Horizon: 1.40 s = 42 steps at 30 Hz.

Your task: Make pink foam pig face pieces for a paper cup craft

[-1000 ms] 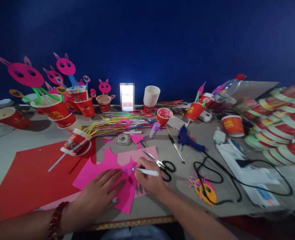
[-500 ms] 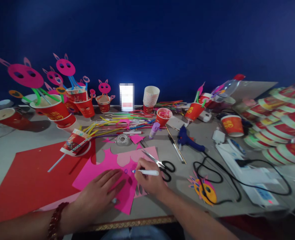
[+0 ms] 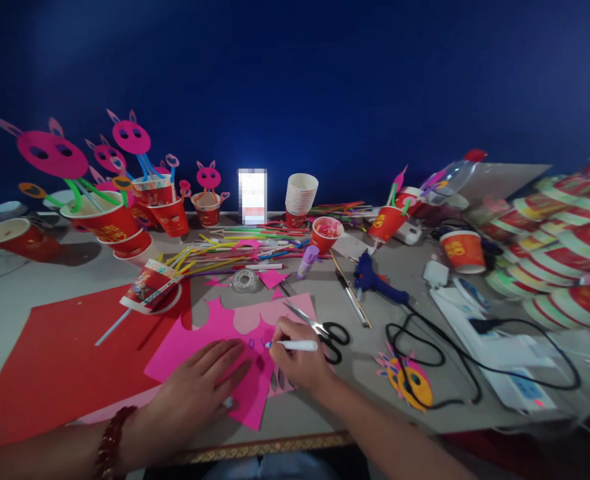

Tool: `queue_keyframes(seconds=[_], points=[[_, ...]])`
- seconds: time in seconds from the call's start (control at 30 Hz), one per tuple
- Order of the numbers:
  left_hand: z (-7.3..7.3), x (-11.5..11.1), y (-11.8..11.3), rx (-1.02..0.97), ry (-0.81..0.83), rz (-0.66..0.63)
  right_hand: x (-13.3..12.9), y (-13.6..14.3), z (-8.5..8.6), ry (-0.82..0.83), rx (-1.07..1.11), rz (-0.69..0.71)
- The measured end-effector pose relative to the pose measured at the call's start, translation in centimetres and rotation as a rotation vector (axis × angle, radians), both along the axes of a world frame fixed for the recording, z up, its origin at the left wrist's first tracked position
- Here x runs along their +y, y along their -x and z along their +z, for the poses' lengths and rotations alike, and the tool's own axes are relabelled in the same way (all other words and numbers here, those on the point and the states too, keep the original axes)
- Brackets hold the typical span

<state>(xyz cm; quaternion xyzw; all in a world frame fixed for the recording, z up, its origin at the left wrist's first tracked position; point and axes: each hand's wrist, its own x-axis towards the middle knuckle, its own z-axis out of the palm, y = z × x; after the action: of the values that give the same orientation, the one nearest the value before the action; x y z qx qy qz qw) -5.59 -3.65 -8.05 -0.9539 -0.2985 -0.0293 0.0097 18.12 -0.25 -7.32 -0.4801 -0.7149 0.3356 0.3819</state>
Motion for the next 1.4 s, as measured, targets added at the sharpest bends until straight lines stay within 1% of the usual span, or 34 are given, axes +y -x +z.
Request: queue_keyframes(seconds=[0.33, 0.6, 0.8, 1.07, 1.27, 1.4], points=[[0.56, 0.18, -0.14, -0.009, -0.04, -0.014, -0.04, -0.05, -0.2, -0.009, 0.011, -0.039], [0.36, 0.1, -0.03, 0.006, -0.012, -0.013, 0.0, -0.07, -0.22, -0.009, -0.002, -0.058], [0.48, 0.16, -0.15, 0.007, -0.018, -0.01, -0.02, -0.07, -0.38, -0.01, -0.001, -0.052], [0.2, 0.05, -0.03, -0.004, -0.042, -0.008, 0.1, -0.12, -0.53, -0.017, 0.005, -0.039], [0.0, 0.02, 0.03, 0.014, -0.009, -0.004, 0.13, -0.05, -0.4, -0.016, 0.007, -0.024], [0.0, 0.0, -0.02, -0.006, -0.047, -0.007, 0.11, -0.03, -0.45, 0.002, 0.016, -0.017]])
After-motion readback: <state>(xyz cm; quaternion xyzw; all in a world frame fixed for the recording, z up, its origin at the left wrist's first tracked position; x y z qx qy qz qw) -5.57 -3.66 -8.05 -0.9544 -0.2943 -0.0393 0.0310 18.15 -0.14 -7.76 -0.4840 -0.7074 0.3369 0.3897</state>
